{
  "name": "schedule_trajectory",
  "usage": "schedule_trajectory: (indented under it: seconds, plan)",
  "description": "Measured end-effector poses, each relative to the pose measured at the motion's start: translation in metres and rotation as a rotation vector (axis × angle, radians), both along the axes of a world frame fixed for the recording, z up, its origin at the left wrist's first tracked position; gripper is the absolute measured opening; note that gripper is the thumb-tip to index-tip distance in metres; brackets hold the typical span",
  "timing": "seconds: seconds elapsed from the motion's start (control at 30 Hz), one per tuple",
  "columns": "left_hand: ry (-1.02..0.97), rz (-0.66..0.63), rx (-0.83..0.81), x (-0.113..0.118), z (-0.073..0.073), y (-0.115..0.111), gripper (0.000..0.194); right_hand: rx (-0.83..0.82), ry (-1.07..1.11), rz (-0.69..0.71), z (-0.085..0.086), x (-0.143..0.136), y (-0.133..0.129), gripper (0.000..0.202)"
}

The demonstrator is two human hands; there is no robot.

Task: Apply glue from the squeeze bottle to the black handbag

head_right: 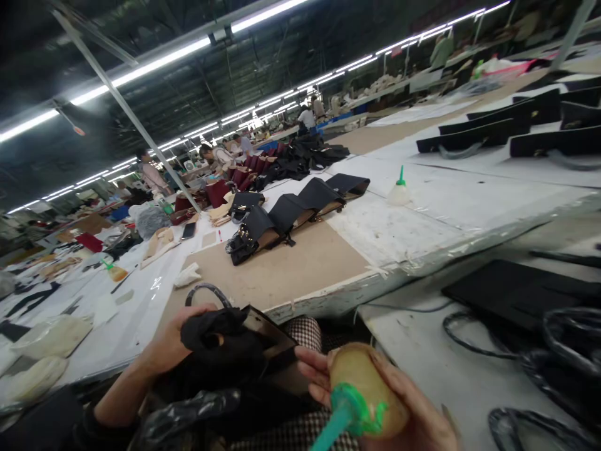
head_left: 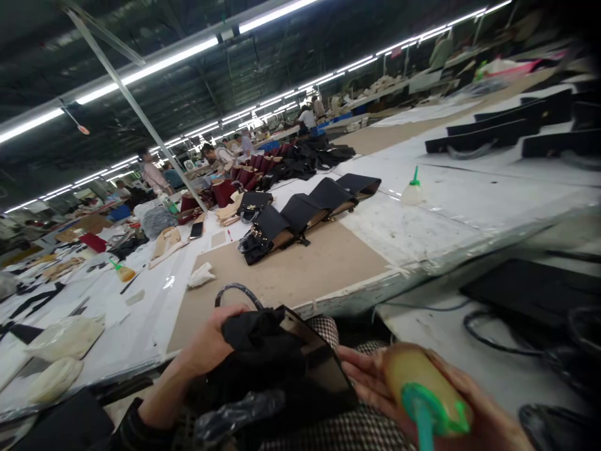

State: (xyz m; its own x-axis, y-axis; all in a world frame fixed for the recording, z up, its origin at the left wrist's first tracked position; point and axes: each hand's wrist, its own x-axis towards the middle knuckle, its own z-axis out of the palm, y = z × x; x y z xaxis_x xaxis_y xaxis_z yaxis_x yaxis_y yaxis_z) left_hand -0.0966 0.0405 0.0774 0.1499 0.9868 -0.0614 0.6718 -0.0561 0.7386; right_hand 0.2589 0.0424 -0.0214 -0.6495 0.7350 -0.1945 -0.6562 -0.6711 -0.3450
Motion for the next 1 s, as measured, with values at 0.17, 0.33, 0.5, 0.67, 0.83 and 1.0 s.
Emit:
schedule_trajectory:
  seconds: [0.17, 0.33, 0.5, 0.67, 0.83, 1.0]
  plan:
    - [-0.097, -0.02, -0.195, 0.019, -0.028, -0.001, 0.017, -0.167, -0.003, 0.046, 0.002, -0.011, -0.009, 0.049]
    - [-0.252, 0.025, -0.309, 0.05, -0.044, -0.003, 0.022, -0.358, -0.101, 0.009, -0.012, -0.019, -0.019, 0.026]
    - [-0.251, 0.004, -0.28, 0.058, -0.043, -0.003, 0.017, -0.364, -0.079, -0.017, -0.014, -0.031, -0.015, 0.019]
    - [-0.263, 0.008, -0.276, 0.058, -0.06, -0.006, 0.049, -0.27, -0.024, -0.091, -0.015, -0.042, -0.009, 0.026]
    - [-0.293, 0.009, -0.273, 0.061, -0.063, -0.009, 0.072, -0.16, -0.044, -0.047, -0.013, -0.039, -0.015, 0.03]
    - [-0.365, -0.063, -0.353, 0.071, -0.061, -0.007, 0.067, -0.116, -0.067, -0.017, 0.0, -0.038, -0.012, 0.033]
